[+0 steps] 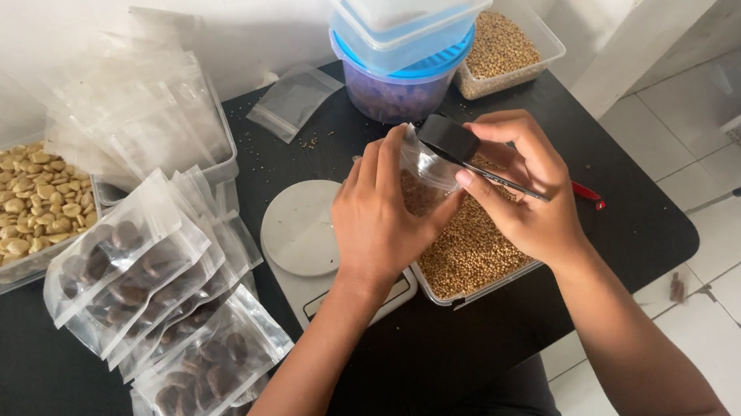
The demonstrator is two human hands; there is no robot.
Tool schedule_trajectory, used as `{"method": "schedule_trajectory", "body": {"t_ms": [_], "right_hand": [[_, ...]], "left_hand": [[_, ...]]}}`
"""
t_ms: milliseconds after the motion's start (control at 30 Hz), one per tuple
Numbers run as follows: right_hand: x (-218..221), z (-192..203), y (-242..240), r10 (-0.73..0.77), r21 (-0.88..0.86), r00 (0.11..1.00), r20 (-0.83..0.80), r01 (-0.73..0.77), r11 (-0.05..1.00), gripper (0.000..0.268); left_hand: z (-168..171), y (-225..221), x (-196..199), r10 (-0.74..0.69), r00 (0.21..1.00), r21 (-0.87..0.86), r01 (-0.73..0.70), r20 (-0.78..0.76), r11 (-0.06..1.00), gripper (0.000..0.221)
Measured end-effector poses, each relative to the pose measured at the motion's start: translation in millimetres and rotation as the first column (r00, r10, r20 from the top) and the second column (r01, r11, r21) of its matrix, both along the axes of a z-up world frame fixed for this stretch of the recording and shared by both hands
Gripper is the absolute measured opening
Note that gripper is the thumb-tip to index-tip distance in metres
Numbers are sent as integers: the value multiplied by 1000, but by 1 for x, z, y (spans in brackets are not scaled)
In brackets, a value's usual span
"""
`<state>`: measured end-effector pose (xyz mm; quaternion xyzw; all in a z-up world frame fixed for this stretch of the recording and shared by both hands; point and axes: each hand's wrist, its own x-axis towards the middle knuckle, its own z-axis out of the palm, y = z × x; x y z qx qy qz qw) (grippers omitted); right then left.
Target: Weighing and bagging seeds into small plastic pouches using a scoop and a digital scale.
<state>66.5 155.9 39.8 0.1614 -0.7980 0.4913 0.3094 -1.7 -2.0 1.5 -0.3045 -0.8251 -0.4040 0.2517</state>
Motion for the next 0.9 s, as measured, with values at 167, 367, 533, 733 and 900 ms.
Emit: {"method": "schedule_trajectory", "body": {"t_ms": [167, 367, 533, 733, 900], "right_hand": [[-4, 7, -7, 71, -33, 997, 6, -71, 997, 34], [-8, 6, -9, 51, -16, 999, -12, -52, 999, 34], [-8, -9, 8, -74, -96, 997, 9, 74, 993, 42], [-9, -13, -7, -66, -45, 994, 87, 70, 997, 39], [-9, -10, -23, -132, 77, 988, 85, 126, 989, 41]], "left_hand": [[-3, -1, -1, 17, 999, 72, -15, -27, 997, 79], [6, -3, -6, 64, 994, 132, -53, -85, 990, 83], [19, -27, -16, -212, 963, 336, 146, 169, 931, 80], [12, -58, -51, -622, 749, 578, 409, 230, 706, 75], [20, -75, -57, -705, 643, 700, 354, 299, 620, 79]]}}
